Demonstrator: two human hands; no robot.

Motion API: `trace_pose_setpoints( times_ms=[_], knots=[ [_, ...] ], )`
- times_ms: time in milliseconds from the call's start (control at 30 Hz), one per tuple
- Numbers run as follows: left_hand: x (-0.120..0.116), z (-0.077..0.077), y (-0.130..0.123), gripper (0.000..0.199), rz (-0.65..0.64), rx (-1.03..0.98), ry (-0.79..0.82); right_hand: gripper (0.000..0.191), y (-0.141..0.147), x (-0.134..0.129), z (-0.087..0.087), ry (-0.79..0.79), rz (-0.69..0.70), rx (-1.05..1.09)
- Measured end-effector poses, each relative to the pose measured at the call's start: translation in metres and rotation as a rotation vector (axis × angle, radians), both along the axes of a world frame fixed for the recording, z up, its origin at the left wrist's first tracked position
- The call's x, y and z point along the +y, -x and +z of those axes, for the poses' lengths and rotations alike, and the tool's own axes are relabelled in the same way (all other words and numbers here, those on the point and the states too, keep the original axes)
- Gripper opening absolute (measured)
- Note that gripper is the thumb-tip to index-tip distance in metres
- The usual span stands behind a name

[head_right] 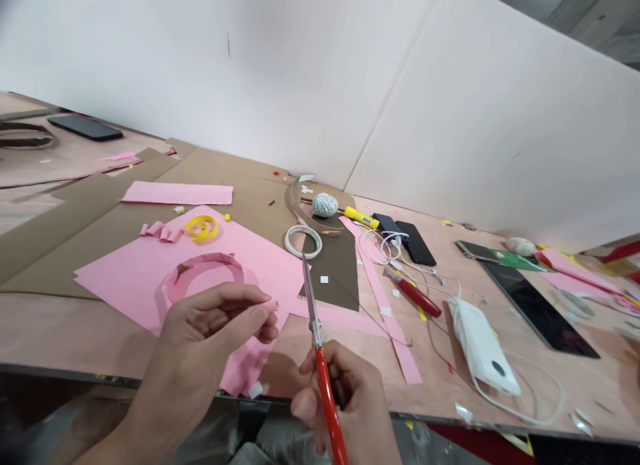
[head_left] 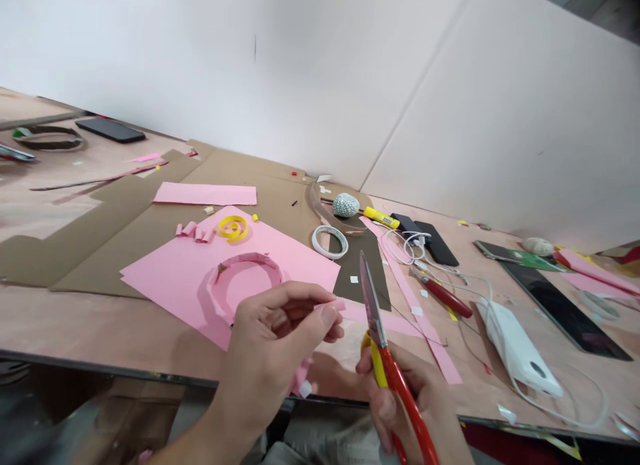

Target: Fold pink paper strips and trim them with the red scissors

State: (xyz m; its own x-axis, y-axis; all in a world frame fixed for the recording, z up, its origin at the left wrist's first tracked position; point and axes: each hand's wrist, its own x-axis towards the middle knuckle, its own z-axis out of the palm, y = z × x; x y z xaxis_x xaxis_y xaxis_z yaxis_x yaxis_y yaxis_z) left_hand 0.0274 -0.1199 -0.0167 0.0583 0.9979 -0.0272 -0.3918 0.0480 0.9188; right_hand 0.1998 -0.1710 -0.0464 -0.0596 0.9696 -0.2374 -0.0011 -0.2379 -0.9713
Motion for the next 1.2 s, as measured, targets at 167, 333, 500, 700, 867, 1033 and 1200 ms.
trace_pose_setpoints(
  times_ms=[167,333,500,700,867,1033,1200],
  knots=[
    [0.001,-0.006,0.002,0.007,-0.12,-0.114,0.046,0.063,-0.01,0.011,0.005,-0.068,0.044,-0.021],
    [0.0,-0.01,0.005,0.012,-0.097,-0.039,0.014,0.033,-0.023,0.029,0.026,-0.127,-0.009,-0.391],
    [-0.002,-0.017,0.01,0.012,-0.057,0.04,-0.008,0.025,-0.034,0.042,0.034,-0.151,0.001,-0.612],
    [-0.007,-0.017,0.009,0.007,-0.096,0.126,-0.006,0.011,-0.053,0.056,0.034,-0.143,0.064,-1.074],
    [-0.011,-0.015,0.007,0.015,-0.077,0.017,-0.012,0.021,-0.088,0.08,0.02,-0.171,0.03,-1.339],
    [-0.009,-0.022,0.017,0.012,-0.115,-0.186,0.064,0.031,-0.111,0.093,0.0,-0.151,0.045,-1.45],
    [-0.009,-0.028,0.025,0.015,-0.069,-0.257,0.107,0.035,-0.119,0.1,-0.011,-0.099,0.082,-1.428]
  ],
)
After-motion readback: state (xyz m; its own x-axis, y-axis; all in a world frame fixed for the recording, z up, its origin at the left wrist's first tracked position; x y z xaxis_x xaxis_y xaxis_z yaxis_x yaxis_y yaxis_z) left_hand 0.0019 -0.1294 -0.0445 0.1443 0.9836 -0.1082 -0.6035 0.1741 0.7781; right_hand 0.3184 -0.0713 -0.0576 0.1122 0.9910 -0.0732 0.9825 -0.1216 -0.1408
